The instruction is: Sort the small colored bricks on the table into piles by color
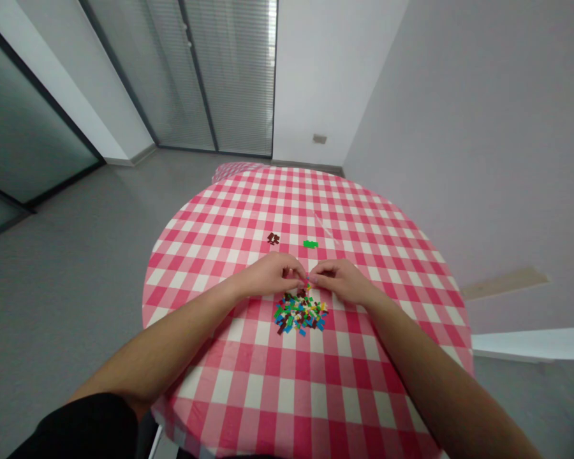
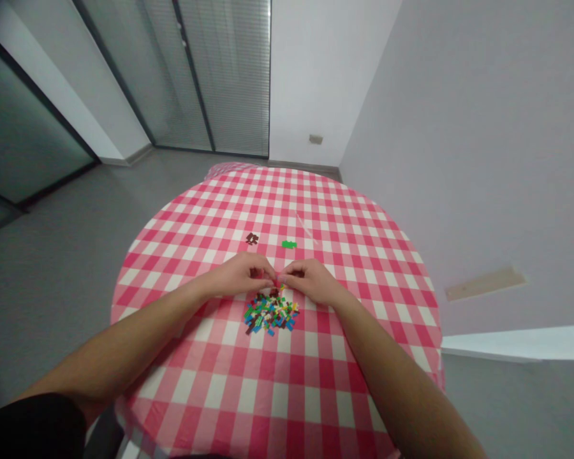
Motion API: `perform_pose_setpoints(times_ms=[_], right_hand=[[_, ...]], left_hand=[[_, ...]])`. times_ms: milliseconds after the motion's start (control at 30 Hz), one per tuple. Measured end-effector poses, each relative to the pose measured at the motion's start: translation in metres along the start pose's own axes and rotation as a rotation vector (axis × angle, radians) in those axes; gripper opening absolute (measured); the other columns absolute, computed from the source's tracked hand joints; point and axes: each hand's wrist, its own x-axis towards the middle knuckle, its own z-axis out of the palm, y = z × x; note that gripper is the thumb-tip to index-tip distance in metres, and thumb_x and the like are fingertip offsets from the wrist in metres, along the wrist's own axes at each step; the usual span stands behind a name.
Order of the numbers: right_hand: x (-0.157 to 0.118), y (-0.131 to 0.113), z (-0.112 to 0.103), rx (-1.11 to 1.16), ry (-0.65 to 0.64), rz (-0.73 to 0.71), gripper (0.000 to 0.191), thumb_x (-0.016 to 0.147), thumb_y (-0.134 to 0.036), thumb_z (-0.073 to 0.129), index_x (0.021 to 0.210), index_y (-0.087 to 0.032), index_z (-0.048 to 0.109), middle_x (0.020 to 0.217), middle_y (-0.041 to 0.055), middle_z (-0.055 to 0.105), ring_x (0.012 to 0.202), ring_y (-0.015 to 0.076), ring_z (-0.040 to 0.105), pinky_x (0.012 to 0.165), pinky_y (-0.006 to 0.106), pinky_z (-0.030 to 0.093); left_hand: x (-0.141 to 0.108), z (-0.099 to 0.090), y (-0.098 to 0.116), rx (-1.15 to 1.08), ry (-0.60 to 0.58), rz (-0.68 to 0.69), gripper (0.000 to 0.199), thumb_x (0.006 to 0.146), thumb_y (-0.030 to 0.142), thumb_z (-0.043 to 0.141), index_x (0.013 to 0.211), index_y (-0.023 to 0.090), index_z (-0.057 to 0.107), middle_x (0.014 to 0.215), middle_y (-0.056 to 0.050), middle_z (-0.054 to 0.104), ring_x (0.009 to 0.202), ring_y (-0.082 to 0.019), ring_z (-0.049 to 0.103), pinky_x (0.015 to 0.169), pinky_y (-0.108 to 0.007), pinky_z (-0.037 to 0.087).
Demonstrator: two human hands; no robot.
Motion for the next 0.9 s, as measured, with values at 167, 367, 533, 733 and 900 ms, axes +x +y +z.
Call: perform_pose_setpoints(times_ms=[167,367,533,733,900], right_hand=[[0.004,0.008,0.009,0.185,0.047,0.032,0.033,0.084,-0.047,0.062,0.082,-0.017,0.074,0.064,0.0011,0.062,0.058,0.0119,0.049,0.055,0.025,0.036],[0.005,0.009,0.010,0.201,0.061,0.064,0.038,0.082,-0.052,0.062,0.079,-0.016,0.074,0.062,0.0009,0.058,0.056,0.0114,0.045,0.053,0.024,0.033],[0.005,0.009,0.012,0.185,0.081,0.067,0.037,0.081,-0.051,0.062,0.076,-0.016,0.073,0.060,0.0004,0.057,0.055,0.0114,0.044,0.052,0.024,0.032],[0.005,0.013,0.013,0.150,0.115,0.125,0.041,0.085,-0.053,0.056,0.072,-0.017,0.069,0.060,0.0014,0.059,0.057,0.0133,0.049,0.055,0.026,0.038],[0.005,0.011,0.012,0.147,0.142,0.142,0.039,0.083,-0.052,0.057,0.073,-0.016,0.069,0.063,0.0026,0.061,0.060,0.0145,0.053,0.057,0.026,0.041]], left_hand=[[0.004,0.003,-0.002,0.022,0.183,0.085,0.013,0.083,0.025,0.064,0.091,0.018,0.071,0.081,-0.003,0.068,0.066,-0.012,0.054,0.061,-0.025,0.041],[0.003,0.003,-0.003,0.018,0.158,0.100,0.012,0.084,0.025,0.063,0.090,0.020,0.072,0.083,-0.003,0.068,0.071,-0.013,0.056,0.064,-0.026,0.041],[0.003,0.004,-0.003,0.019,0.146,0.096,0.011,0.084,0.024,0.063,0.088,0.020,0.072,0.081,-0.004,0.068,0.073,-0.014,0.058,0.068,-0.028,0.043],[0.002,-0.014,-0.009,0.046,0.201,-0.026,0.012,0.081,0.028,0.065,0.084,0.020,0.073,0.083,-0.004,0.070,0.073,-0.014,0.057,0.069,-0.028,0.043],[-0.006,-0.053,-0.035,0.136,0.311,-0.230,0.015,0.078,0.030,0.067,0.083,0.019,0.075,0.077,-0.003,0.071,0.065,-0.012,0.053,0.061,-0.026,0.040]])
